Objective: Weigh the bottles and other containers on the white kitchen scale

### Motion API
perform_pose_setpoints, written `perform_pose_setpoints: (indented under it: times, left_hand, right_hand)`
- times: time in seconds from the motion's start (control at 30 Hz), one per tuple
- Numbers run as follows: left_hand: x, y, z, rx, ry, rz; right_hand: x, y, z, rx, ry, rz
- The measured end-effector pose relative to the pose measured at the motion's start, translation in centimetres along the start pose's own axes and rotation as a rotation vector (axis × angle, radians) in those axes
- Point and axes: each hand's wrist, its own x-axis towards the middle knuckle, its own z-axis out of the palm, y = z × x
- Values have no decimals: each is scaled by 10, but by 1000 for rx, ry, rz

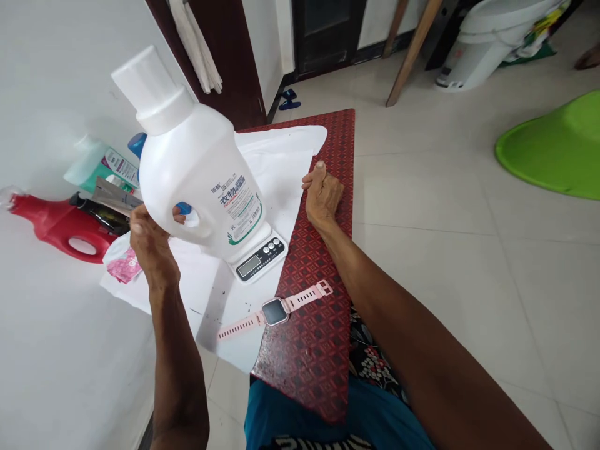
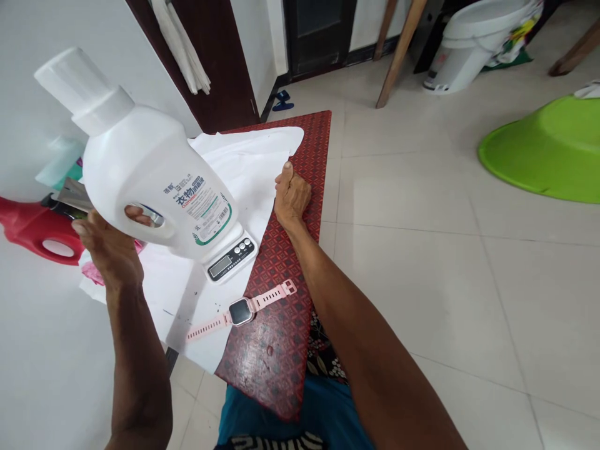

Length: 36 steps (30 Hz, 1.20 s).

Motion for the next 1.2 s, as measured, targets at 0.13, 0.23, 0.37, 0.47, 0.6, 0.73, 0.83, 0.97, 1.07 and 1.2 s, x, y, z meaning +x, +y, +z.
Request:
perform_pose_setpoints:
  times: [0.13, 0.23, 0.37, 0.47, 0.6, 0.73, 0.83, 0.97, 1.07, 1.2]
  left_hand:
    - [-5, -10, -4, -150, 58, -10]
    - [-6, -11, -2, -192, 95, -2]
    - [-6, -2, 9, -212, 32, 37]
    - [-7, 2, 23, -139, 3, 78]
    - [-10, -1, 46, -104, 191, 37]
    - [-9, 0, 51, -125, 352, -31]
    - [-10, 12, 31, -139, 467, -1]
    - [-15, 27, -17, -97, 606, 121]
    - [-22, 25, -53, -18, 683, 133]
    - [-37, 5, -90, 90, 739, 54]
  right_hand:
    - [0, 0, -1, -11, -16, 6]
    - [0, -1, -1, -19, -14, 16]
    - [0, -1, 1, -23, 4, 16]
    - [1, 1, 2, -19, 3, 12]
    - [0, -3, 0, -45, -24, 58]
    - [-3, -9, -3, -47, -48, 84]
    - [-5, -13, -5, -34, -45, 78]
    - [-6, -17, -7, -42, -51, 76]
    - [-5, -19, -8, -50, -65, 86]
    - [-4, -19, -7, -43, -71, 91]
